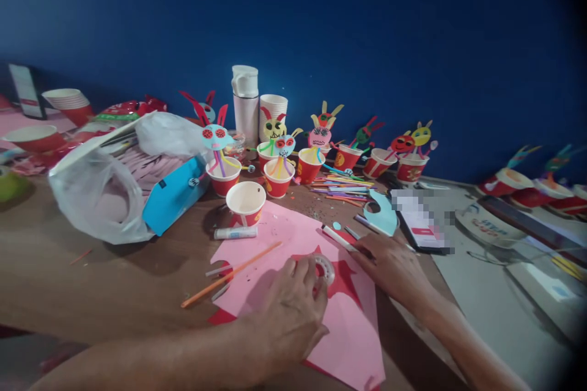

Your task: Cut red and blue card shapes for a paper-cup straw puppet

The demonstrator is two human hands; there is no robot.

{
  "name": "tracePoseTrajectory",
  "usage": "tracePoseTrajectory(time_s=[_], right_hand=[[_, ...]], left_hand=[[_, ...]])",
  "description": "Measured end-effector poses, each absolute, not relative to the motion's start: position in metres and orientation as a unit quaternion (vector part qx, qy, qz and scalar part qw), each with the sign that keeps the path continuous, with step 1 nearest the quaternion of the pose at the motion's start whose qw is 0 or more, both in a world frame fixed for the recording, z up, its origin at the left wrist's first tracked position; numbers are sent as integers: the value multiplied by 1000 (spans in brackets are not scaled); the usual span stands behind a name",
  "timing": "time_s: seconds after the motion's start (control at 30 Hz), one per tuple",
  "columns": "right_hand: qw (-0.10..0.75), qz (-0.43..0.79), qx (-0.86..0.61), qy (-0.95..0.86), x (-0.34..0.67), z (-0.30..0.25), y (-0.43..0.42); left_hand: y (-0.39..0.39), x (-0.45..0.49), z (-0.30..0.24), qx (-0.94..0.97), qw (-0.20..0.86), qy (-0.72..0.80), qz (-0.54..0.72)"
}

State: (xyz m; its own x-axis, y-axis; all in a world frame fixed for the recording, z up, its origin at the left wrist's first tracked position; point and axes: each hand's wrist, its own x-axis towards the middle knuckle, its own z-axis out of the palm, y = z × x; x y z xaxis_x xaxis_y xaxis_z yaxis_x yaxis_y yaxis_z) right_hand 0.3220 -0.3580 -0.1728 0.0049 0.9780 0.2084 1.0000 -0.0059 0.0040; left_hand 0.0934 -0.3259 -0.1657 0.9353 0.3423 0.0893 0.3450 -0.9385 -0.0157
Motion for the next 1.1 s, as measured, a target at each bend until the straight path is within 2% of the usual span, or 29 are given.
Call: tracePoseTrajectory(time_s=[0.13,0.3,0.37,0.63,0.83,1.1], right_hand=[[97,-50,-743,-660,323,-162,-355],[229,-32,-780,-581,332,-133,-361],[250,-48,-793,-553,336,-127,-364],[145,22,-770,-621,316,-159,-360],[42,-14,-748,-662,299,-171,-352],[33,-29,-721,-692,294,-182,-342]], left_hand=[[-324,91,-170,-984,6,-171,-45],[-323,88,-185,-983,-4,-177,-59],[-322,89,-191,-981,-3,-185,-51],[-320,97,-181,-979,-37,-198,-19],[-320,99,-189,-980,-29,-197,-24],[-322,91,-178,-985,-13,-161,-54]])
